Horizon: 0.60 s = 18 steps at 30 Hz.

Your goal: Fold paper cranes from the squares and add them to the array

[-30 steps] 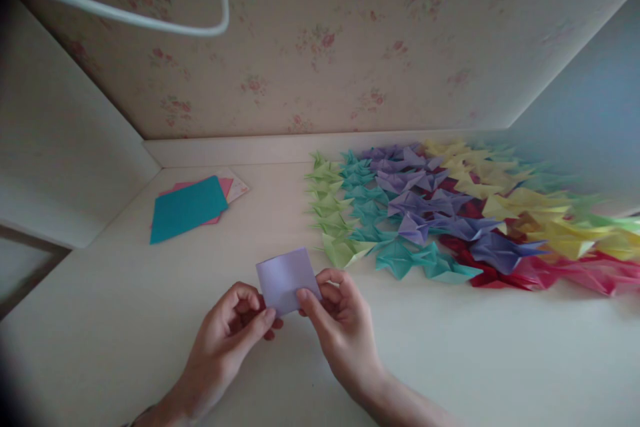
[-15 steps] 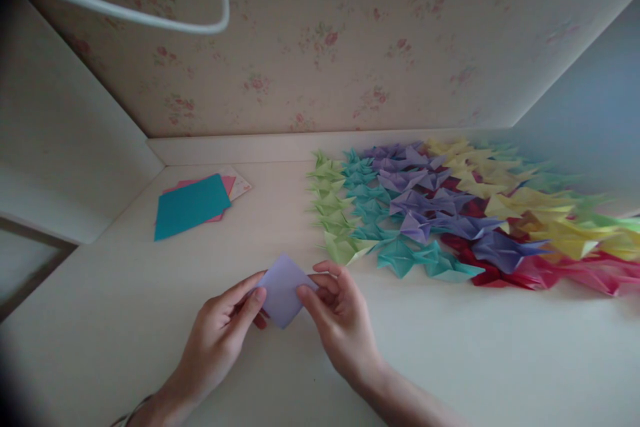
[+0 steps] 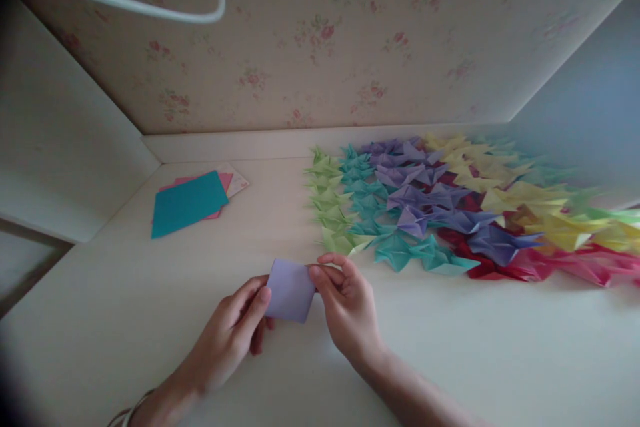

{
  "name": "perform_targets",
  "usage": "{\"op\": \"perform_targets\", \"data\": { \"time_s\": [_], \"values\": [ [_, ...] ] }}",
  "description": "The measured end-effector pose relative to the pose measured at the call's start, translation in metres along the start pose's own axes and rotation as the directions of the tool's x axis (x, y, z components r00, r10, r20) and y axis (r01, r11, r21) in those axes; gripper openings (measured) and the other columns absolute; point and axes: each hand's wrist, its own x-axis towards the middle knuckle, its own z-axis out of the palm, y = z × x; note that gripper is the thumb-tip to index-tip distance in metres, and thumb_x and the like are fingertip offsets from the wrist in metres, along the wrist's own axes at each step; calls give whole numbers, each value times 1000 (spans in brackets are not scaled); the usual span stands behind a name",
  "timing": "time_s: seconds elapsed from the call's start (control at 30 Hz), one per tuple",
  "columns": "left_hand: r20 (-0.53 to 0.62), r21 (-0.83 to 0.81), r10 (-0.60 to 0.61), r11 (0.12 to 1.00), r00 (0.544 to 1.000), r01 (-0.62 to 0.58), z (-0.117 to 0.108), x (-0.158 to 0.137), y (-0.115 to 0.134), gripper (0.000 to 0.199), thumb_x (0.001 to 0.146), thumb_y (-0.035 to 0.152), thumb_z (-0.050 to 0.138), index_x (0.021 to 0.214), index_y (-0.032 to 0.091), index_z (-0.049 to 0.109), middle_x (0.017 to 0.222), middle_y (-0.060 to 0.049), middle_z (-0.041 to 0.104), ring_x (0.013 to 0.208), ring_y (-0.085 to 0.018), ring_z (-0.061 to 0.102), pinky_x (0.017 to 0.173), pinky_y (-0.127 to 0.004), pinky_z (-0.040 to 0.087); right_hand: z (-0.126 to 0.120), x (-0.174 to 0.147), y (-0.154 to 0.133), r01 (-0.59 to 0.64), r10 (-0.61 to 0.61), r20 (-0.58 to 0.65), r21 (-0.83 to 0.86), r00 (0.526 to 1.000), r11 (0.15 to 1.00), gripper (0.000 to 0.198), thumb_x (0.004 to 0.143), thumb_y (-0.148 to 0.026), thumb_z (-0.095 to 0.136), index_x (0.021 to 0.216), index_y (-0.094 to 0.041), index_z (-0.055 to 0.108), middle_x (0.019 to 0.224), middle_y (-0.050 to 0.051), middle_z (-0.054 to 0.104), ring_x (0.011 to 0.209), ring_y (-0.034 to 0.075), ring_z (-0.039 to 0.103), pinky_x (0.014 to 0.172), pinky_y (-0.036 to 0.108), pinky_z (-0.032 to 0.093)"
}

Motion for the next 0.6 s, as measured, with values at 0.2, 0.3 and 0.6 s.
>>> {"op": "perform_targets", "data": {
  "time_s": [0.2, 0.3, 0.6],
  "values": [
    [-63, 195, 125, 975, 990, -110, 0, 1, -4, 36, 101, 44, 40, 75, 21, 50, 56, 7, 43, 52, -12, 44, 53, -24, 32, 2, -2, -2, -35, 35, 42, 1, 998, 999, 37, 79, -45, 78, 100, -23, 57, 68, -2, 72, 65, 14, 64, 63, 23, 51],
    [-85, 184, 138, 975, 987, -120, 0, 1, -4, 35, 102, 42, 39, 77, 21, 51, 57, 7, 41, 52, -13, 41, 52, -24, 30, 4, -2, -4, -141, 141, 125, -13, 982, 990, 39, 79, -52, 75, 98, -21, 61, 67, -2, 68, 64, 14, 62, 65, 26, 52],
    [-115, 143, 159, 979, 981, -142, 1, -1, -2, 33, 101, 39, 40, 75, 22, 49, 58, 5, 46, 52, -13, 41, 49, -23, 29, 4, -4, -6, -48, 92, 171, -246, 981, 968, 46, 86, -58, 63, 65, -17, 62, 60, -1, 54, 58, 14, 54, 56, 24, 48]
  ]
}}
